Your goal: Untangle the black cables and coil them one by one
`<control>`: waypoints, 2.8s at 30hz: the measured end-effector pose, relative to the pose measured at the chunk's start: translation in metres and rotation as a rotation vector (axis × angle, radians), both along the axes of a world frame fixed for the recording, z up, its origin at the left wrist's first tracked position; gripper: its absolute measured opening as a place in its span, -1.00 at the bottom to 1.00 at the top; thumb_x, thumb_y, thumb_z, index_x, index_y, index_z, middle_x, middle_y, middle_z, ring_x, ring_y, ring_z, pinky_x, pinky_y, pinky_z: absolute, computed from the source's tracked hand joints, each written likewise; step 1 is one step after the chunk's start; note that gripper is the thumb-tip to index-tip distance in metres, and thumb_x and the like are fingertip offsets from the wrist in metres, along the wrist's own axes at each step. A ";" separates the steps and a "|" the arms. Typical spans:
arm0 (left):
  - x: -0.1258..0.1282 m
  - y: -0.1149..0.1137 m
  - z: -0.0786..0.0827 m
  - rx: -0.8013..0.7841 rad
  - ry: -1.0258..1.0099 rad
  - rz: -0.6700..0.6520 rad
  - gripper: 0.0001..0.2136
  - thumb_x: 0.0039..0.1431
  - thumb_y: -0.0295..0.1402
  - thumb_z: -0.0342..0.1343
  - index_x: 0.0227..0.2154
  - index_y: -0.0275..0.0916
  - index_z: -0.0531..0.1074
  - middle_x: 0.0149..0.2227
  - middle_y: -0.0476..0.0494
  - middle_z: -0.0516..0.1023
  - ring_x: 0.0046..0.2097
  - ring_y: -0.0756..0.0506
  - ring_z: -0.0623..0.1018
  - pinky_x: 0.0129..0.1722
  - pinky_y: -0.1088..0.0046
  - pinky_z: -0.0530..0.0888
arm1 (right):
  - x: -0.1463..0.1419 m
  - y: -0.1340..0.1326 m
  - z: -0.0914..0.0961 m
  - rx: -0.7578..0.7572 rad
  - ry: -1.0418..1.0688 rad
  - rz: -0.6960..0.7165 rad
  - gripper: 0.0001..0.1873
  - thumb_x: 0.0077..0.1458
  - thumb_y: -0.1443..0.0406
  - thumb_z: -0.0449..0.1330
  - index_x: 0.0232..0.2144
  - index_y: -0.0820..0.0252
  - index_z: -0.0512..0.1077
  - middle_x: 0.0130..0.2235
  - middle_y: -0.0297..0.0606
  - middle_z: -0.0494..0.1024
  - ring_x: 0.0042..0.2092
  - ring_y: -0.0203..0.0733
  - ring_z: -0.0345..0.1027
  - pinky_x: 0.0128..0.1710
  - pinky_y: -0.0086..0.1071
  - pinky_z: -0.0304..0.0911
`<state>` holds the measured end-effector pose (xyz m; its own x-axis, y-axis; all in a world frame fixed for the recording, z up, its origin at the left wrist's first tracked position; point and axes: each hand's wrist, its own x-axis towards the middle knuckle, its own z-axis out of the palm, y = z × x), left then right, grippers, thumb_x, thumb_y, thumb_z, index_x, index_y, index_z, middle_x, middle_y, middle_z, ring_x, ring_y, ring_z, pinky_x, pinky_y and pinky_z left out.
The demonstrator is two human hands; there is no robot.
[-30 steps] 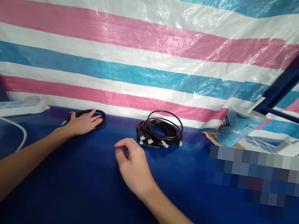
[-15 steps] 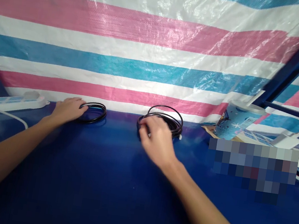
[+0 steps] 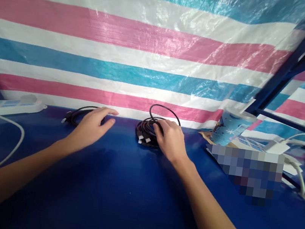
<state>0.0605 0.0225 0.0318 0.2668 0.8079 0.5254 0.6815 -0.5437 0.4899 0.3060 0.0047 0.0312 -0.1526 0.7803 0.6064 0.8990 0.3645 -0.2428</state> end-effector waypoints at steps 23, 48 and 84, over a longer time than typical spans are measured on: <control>-0.036 -0.042 0.018 -0.805 -0.710 -0.231 -0.88 -0.04 -0.36 0.23 -0.40 -0.23 0.50 -0.67 0.02 0.41 -0.51 0.02 0.47 -0.46 0.58 0.42 | -0.092 -0.049 -0.015 -0.781 1.113 0.583 -0.80 0.22 0.12 0.03 -0.26 0.11 0.24 -0.67 -0.57 0.17 -0.57 -0.32 0.30 -0.27 -0.31 0.27; -0.015 -0.053 -0.015 -0.779 -0.864 -0.248 -0.75 0.13 -0.16 0.05 -0.35 -0.27 0.43 -0.64 0.05 0.36 -0.60 0.06 0.40 -0.56 0.60 0.31 | -0.102 -0.065 -0.011 -0.849 1.060 0.456 -0.75 -0.02 0.45 0.09 -0.26 0.12 0.18 -0.50 -0.51 0.40 -0.56 -0.41 0.27 -0.51 -0.48 0.15; -0.022 -0.070 0.001 -1.145 -0.858 -0.668 -0.68 0.19 -0.18 -0.01 -0.59 -0.26 0.34 -0.77 0.15 0.06 -0.71 0.11 0.17 -0.47 0.47 0.42 | -0.089 -0.068 0.010 -1.138 1.023 0.616 -0.81 0.15 0.23 0.12 -0.45 0.20 0.39 -0.81 -0.62 0.07 -0.79 -0.51 -0.14 -0.78 -0.61 -0.02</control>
